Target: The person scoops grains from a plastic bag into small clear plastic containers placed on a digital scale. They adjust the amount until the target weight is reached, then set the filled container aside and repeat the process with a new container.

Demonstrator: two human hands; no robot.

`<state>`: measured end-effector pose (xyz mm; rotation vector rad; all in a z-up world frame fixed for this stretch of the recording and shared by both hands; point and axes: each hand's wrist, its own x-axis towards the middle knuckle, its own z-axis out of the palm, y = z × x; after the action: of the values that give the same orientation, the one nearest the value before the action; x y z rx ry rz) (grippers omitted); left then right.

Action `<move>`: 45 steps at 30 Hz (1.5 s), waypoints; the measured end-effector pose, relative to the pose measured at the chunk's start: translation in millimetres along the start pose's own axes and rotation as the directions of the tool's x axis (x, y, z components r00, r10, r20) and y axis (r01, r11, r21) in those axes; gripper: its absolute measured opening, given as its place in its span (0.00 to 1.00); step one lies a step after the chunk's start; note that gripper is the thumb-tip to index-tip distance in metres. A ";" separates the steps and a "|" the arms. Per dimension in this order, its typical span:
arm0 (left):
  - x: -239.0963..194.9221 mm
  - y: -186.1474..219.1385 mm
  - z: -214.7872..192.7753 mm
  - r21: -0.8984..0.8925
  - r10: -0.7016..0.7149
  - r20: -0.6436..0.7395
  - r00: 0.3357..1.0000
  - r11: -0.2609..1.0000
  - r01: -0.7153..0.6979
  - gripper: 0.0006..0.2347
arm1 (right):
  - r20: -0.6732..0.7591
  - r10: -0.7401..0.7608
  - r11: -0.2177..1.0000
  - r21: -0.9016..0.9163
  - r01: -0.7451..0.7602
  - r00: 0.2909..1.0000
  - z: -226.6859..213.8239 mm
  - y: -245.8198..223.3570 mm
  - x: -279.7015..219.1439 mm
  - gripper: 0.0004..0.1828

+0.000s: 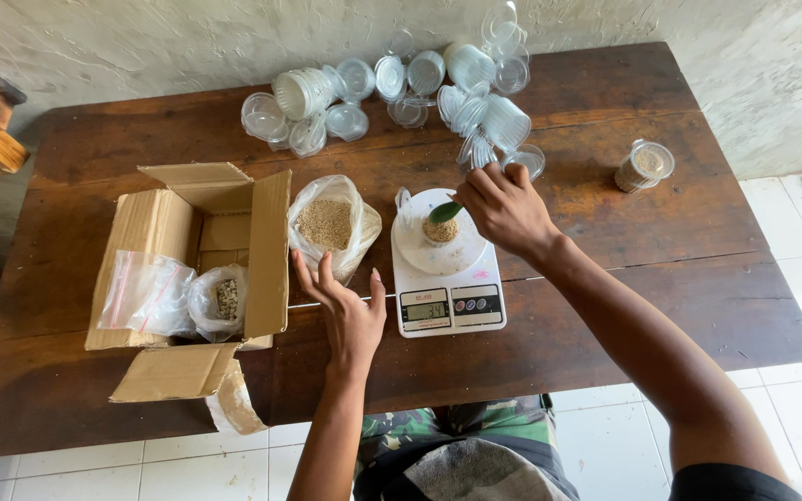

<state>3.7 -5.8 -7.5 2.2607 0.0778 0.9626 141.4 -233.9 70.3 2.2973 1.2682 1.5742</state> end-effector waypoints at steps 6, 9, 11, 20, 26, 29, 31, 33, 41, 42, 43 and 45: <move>-0.4 -1.9 1.0 -0.002 -0.005 0.003 1.000 1.000 0.005 0.33 | 0.065 0.011 0.999 0.050 -0.014 0.998 6.9 -6.1 -11.8 0.16; -0.5 -3.0 1.4 0.002 0.004 0.000 1.000 1.000 -0.004 0.33 | 0.066 0.014 0.999 0.030 -0.016 0.998 13.2 -6.4 -13.7 0.16; -0.7 -2.9 1.1 0.005 0.008 -0.001 1.000 1.000 -0.008 0.33 | 0.055 0.017 1.000 0.025 -0.019 0.998 13.6 -6.6 -11.7 0.16; 0.0 -0.6 0.1 -0.012 -0.016 0.010 1.000 1.000 0.016 0.33 | 0.095 0.082 0.997 0.005 -0.083 0.992 12.0 -0.9 -7.3 0.14; -0.4 -1.0 -0.2 0.001 -0.015 0.008 1.000 1.000 0.015 0.33 | 0.131 0.183 0.980 0.049 -0.191 0.974 21.2 -0.7 -10.1 0.13; 0.8 0.6 -1.6 -0.015 -0.020 0.009 1.000 1.000 0.020 0.32 | 0.233 0.317 0.919 0.164 -0.358 0.919 24.9 -1.0 -4.4 0.12; 0.9 0.8 -2.4 -0.021 -0.035 0.015 0.999 0.999 0.035 0.33 | 0.306 0.416 0.841 0.230 -0.490 0.856 23.9 -1.8 7.1 0.16; 1.7 1.4 -2.6 -0.015 -0.035 0.007 0.999 0.999 0.036 0.33 | 0.350 0.439 0.793 0.281 -0.540 0.827 29.5 -2.6 14.8 0.17; 2.9 3.5 -5.5 -0.059 -0.035 -0.008 0.999 0.998 0.034 0.31 | 0.396 0.417 0.719 0.407 -0.564 0.818 50.5 -23.6 62.9 0.18; 3.0 3.0 -5.9 -0.056 -0.024 -0.014 1.000 0.998 0.023 0.30 | 0.375 0.392 0.749 0.401 -0.528 0.840 50.5 -29.1 73.0 0.17; 3.2 2.3 -6.5 -0.053 -0.012 -0.019 1.000 0.999 0.011 0.28 | 0.353 0.365 0.777 0.394 -0.491 0.862 50.5 -35.0 83.3 0.16; 2.7 -0.6 -4.7 -0.046 -0.016 -0.025 1.000 0.999 0.015 0.28 | 0.319 0.303 0.843 0.350 -0.408 0.898 55.6 -46.8 96.9 0.15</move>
<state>2.6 -1.9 -3.9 2.2026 0.0838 0.9756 171.5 -118.8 92.9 3.0368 1.2508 1.1074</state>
